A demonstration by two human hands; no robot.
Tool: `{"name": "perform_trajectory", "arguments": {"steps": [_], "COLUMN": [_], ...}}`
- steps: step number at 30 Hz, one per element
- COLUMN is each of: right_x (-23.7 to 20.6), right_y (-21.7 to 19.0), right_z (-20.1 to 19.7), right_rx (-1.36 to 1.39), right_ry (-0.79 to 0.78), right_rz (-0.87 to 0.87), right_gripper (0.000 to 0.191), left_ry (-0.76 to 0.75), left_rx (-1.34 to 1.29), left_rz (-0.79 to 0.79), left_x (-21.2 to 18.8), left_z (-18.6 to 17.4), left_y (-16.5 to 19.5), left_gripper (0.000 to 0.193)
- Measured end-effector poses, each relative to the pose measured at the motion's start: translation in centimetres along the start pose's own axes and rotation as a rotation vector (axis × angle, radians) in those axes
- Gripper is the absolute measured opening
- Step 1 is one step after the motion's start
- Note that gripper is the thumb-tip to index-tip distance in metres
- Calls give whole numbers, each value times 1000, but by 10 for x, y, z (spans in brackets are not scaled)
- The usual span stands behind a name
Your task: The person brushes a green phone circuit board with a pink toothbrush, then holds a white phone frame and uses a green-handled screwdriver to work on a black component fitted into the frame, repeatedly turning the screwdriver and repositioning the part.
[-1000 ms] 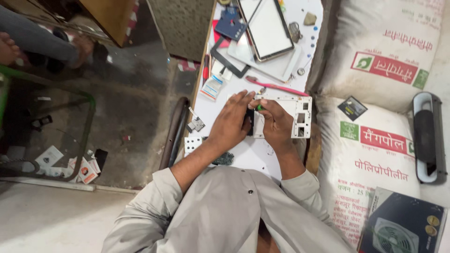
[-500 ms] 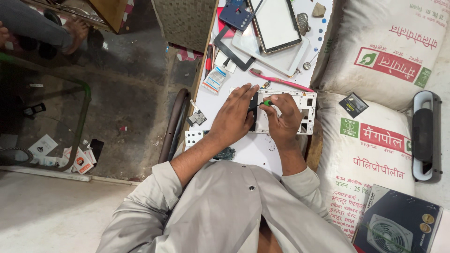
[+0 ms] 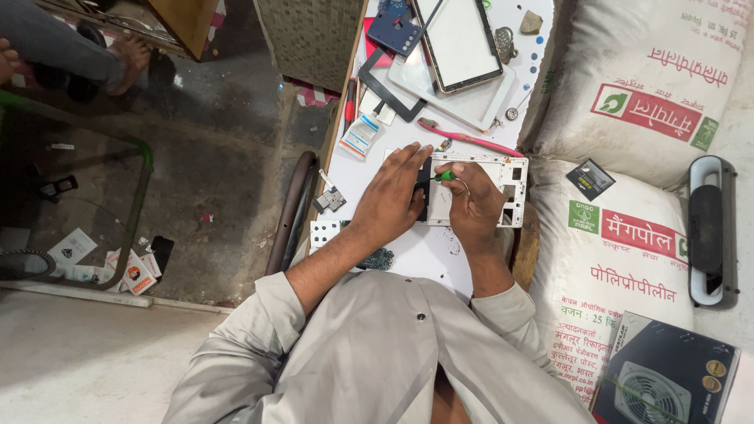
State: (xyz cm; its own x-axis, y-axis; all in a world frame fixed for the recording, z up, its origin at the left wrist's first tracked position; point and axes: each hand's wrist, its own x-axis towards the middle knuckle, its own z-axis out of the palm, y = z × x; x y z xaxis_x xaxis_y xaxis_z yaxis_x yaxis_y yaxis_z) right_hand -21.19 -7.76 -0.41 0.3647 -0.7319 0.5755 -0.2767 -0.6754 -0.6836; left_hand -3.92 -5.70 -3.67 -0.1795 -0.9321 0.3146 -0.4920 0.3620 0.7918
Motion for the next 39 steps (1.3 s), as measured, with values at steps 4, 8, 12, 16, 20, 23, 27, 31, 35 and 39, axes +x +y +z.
{"name": "perform_trajectory", "arguments": {"steps": [4,8,12,16,20,23,27,31,35,39], "right_x": [3,3,1,8,11,7,2,0,1,7], "right_y": [1,2,0,2,6,9,12,12,11,13], "right_z": [-4,-6,-9,-9,-9,-7,-7,-10,-10,-10], "right_rx": [67,44,13,75,-43,-88,-16,3,105,102], "right_ry": [-15,-30,-78,-54,31,57,24,-37,-50,-39], "right_rz": [13,-15,-30,-58,-94,-81,-14,-42,7,3], "right_gripper": [43,42,43,48,58,58,51,47,43,49], "left_ry": [7,0,3,3,18,15,11,-5,-2,13], "left_rx": [-1,-10,-18,-23,-24,-9,-11,-11,-11,-15], "left_rz": [3,-11,0,-6,7,17,15,-5,4,10], "left_x": [1,1,0,2,1,1,1,2,1,2], "left_z": [-1,-1,-2,-5,-6,-4,-2,-3,-3,-2], "left_y": [1,1,2,4,3,1,1,1,1,0], "left_gripper": [77,78,77,75,73,73,72,72,72,72]}}
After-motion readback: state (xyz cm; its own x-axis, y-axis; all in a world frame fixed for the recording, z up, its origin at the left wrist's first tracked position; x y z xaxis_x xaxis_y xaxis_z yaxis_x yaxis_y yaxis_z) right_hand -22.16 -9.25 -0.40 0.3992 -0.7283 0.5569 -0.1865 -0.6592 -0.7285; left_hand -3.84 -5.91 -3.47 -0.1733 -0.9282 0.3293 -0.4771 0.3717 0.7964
